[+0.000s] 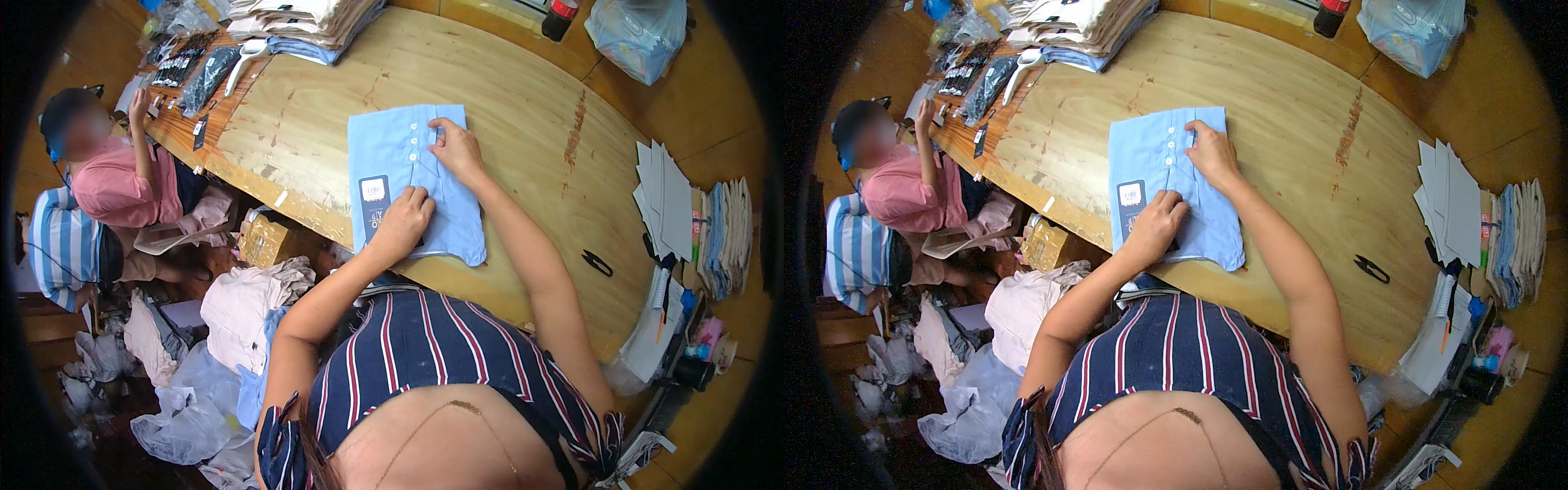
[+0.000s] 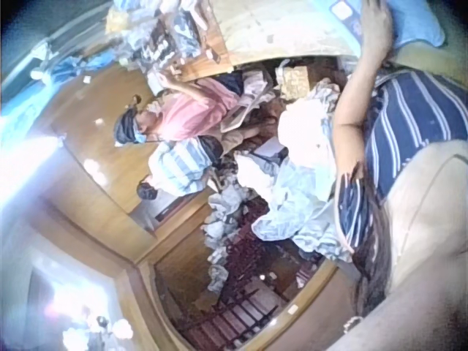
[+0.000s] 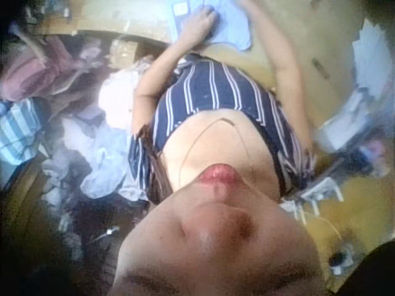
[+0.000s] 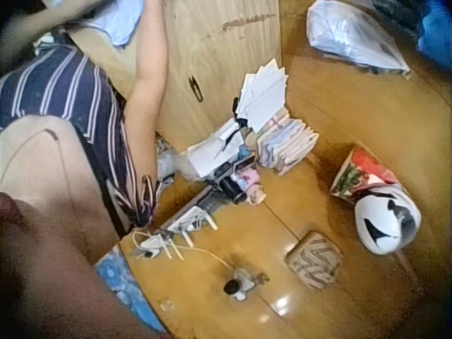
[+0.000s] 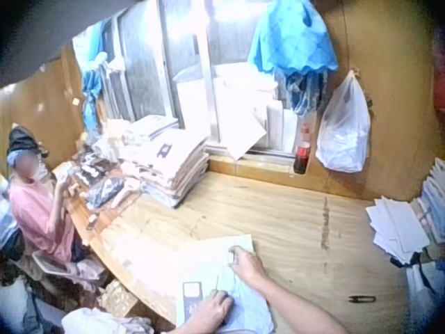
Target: The person folds a light blue shirt and a beige shirt on a wooden table. They smooth the fabric, fold the sleeves and body, and place a cardboard insert inside the folded beige shirt before stacking it.
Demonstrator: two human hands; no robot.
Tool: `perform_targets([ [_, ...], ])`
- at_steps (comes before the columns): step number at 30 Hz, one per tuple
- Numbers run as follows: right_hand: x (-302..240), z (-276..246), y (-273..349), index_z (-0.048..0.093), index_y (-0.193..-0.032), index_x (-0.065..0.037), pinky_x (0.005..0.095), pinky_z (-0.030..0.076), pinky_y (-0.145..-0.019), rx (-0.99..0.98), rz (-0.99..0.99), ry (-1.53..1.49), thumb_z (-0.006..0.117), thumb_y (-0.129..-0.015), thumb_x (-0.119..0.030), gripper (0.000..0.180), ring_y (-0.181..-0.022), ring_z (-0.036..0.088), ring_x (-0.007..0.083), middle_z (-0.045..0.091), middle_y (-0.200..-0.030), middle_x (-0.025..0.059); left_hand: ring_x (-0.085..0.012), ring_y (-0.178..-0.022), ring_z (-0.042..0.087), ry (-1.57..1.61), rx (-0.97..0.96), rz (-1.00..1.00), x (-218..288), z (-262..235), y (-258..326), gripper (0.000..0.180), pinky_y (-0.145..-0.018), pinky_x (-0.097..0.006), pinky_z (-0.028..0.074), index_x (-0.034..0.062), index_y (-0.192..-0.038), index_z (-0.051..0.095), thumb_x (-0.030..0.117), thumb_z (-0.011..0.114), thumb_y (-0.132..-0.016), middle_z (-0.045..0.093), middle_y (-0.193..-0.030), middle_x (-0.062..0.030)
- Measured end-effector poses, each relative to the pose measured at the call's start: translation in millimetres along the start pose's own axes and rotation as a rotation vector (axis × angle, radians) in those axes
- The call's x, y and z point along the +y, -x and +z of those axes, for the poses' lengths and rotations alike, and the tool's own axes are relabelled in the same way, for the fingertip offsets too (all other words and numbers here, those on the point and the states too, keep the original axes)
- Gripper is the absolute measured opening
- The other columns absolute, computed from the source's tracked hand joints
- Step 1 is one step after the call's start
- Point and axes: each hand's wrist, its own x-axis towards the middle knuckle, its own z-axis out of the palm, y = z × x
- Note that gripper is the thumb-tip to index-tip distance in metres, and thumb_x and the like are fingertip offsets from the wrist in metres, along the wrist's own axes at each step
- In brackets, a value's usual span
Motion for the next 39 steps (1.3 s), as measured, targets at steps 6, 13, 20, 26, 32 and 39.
perform_targets([
  [6, -6.4, -4.6, 13.4, 0.053, -0.097, -0.01, 0.0337, 0.044, -0.061, 0.124, -0.115, 0.06, 0.059, -0.069, -0.009, 0.029, -0.066, 0.056, 0.0241, 0.056, -0.071, 0.0095, -0.0266, -0.081, 0.049, 0.029, 0.033, -0.042, 9.2, -12.5, 3.7, 0.012, -0.072, -0.036, 0.04, 0.0019, -0.08, 0.054, 0.008, 0.056, -0.071, 0.05, -0.085, -0.0121],
  [13, 24.3, -55.4, 111.7, 0.05, -0.101, -0.003, 0.0338, 0.046, -0.064, 0.07, 0.261, -0.135, 0.058, -0.076, -0.019, 0.031, -0.075, 0.059, 0.0238, 0.059, -0.081, 0.0139, -0.0299, -0.078, 0.049, 0.1, 0.406, -0.821, 4.4, -38.7, 64.7, 0.021, -0.069, -0.037, 0.039, -0.0006, -0.086, 0.053, 0.015, 0.059, -0.073, 0.051, -0.082, -0.0147],
  [20, 53.1, -27.6, 145.9, 0.048, -0.105, 0.006, 0.026, 0.045, -0.066, -0.165, 0.476, -0.613, 0.058, -0.079, -0.022, 0.04, -0.074, 0.058, 0.0148, 0.061, -0.085, 0.0163, -0.0307, -0.094, 0.042, -0.129, 0.311, -0.738, 10.9, -19.5, 48.2, 0.04, -0.079, -0.039, 0.035, 0.0034, -0.095, 0.056, 0.031, 0.065, -0.067, 0.047, -0.098, -0.0145],
  [26, 41.1, -25.9, 132.9, 0.044, -0.108, 0.01, 0.0269, 0.043, -0.075, -0.42, 0.614, -0.986, 0.055, -0.081, -0.022, 0.043, -0.084, 0.055, 0.0148, 0.057, -0.095, 0.0106, -0.0347, -0.1, 0.041, 0.059, 0.311, -0.837, -24.9, -19.7, 55.8, 0.056, -0.084, -0.038, 0.034, -0.0031, -0.11, 0.044, 0.026, 0.066, -0.067, 0.044, -0.106, -0.0216],
  [32, 21.5, -22.6, 134.1, 0.045, -0.111, 0.007, 0.0273, 0.039, -0.082, -0.308, 0.37, -0.748, 0.055, -0.081, -0.017, 0.039, -0.094, 0.049, 0.0142, 0.053, -0.105, 0.0102, -0.0395, -0.084, 0.055, 0.403, -0.021, -1.041, -28.2, -44.9, 73.9, 0.095, -0.071, -0.04, 0.044, -0.0003, -0.126, 0.017, 0.037, 0.073, -0.059, 0.054, -0.089, -0.0302],
  [39, -10.0, -26.5, 122.7, 0.028, -0.124, 0.001, 0.0306, 0.033, -0.092, -0.497, 0.668, -1.28, 0.055, -0.078, -0.005, 0.054, -0.108, 0.043, 0.0188, 0.042, -0.121, 0.0108, -0.0277, -0.083, 0.057, 0.927, 0.149, -0.767, -56.9, -79.9, 72.2, 0.054, -0.071, -0.033, 0.044, 0.0046, -0.111, 0.021, 0.011, 0.061, -0.075, 0.053, -0.095, -0.0253],
])
